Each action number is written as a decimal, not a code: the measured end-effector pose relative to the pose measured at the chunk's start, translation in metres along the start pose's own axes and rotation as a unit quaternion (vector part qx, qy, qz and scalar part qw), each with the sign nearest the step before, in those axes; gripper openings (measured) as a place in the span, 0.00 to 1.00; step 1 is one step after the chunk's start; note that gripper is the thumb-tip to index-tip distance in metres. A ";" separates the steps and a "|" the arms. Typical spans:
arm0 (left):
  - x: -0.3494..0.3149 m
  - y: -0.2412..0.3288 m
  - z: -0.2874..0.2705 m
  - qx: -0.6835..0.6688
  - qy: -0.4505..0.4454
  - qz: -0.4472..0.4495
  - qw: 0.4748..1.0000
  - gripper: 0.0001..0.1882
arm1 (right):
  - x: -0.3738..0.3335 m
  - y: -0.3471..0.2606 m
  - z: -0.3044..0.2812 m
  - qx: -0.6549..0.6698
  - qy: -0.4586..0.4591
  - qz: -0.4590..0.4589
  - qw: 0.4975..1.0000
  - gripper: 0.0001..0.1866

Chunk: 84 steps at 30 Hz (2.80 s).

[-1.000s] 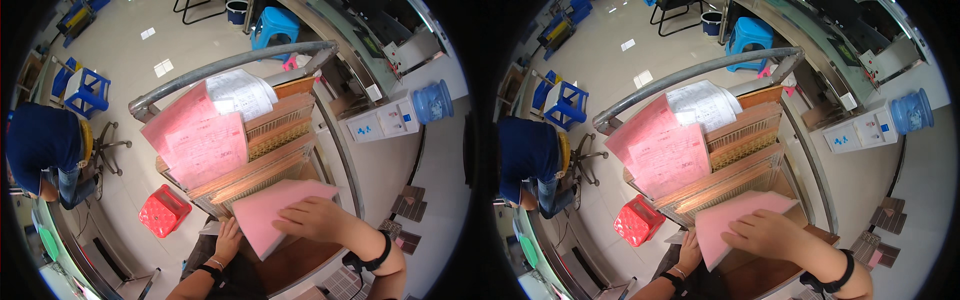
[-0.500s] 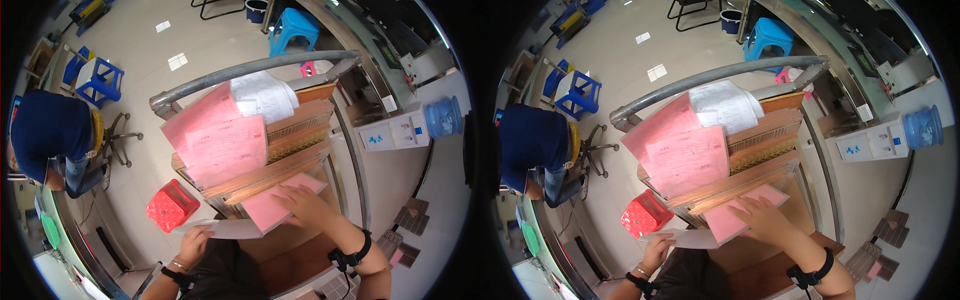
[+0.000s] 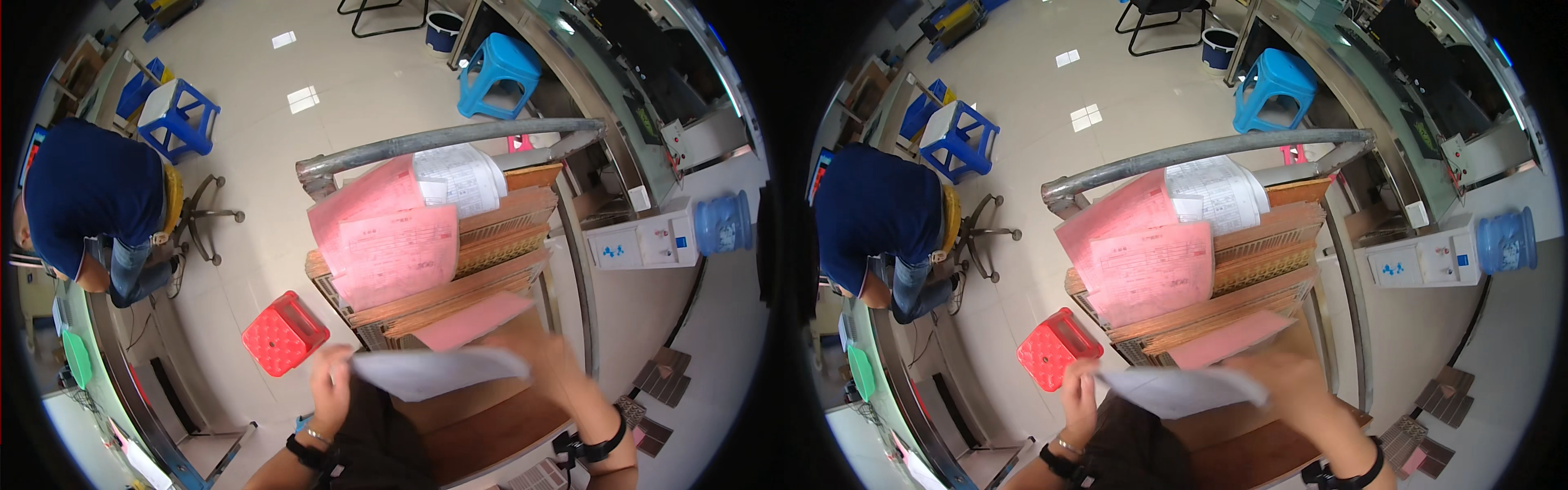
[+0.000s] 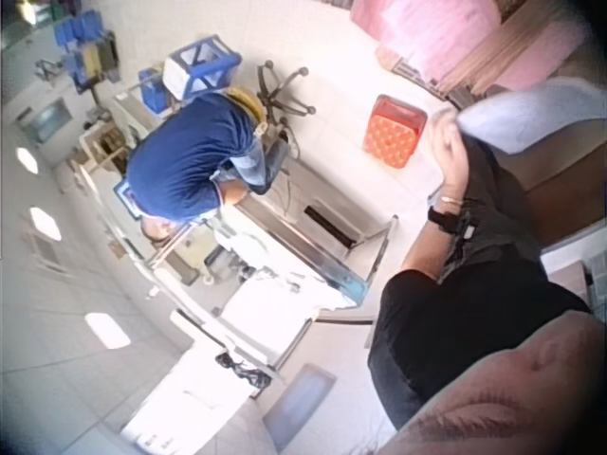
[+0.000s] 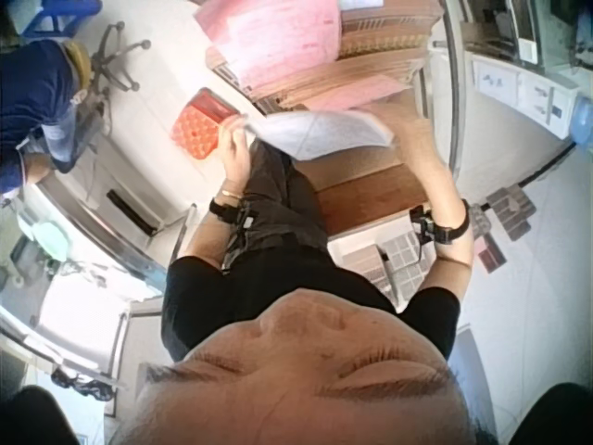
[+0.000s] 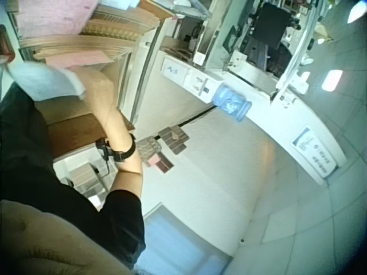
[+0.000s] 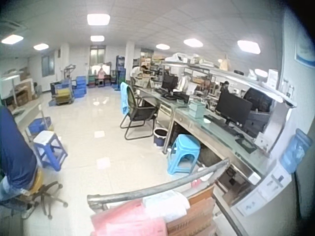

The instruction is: The user is inspecting air filters and filling out corresponding paperwork.

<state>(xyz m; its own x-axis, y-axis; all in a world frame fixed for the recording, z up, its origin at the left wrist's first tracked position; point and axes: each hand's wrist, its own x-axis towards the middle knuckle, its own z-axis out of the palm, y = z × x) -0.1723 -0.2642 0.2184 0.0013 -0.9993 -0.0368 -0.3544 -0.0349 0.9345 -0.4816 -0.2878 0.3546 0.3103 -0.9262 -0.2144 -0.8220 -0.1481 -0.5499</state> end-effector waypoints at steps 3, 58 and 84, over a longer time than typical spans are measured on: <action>0.005 -0.066 0.019 -0.097 0.119 -0.158 0.975 0.10 | 0.015 -0.003 -0.043 0.025 0.103 0.018 0.994 0.20; -0.023 -0.202 -0.029 -0.047 -0.350 -0.298 0.887 0.14 | 0.060 0.045 0.101 0.074 0.289 0.111 0.948 0.25; -0.252 0.045 0.150 0.183 -0.887 0.049 0.422 0.14 | -0.348 -0.536 0.719 0.602 0.268 0.750 0.055 0.22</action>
<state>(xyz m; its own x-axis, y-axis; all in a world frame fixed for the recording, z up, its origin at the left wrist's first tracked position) -0.3285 -0.0119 0.2163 -0.6170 0.5957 -0.5142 -0.3925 0.3333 0.8572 0.1943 0.3632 0.1441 0.0003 0.4922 -0.8705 0.9971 0.0661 0.0378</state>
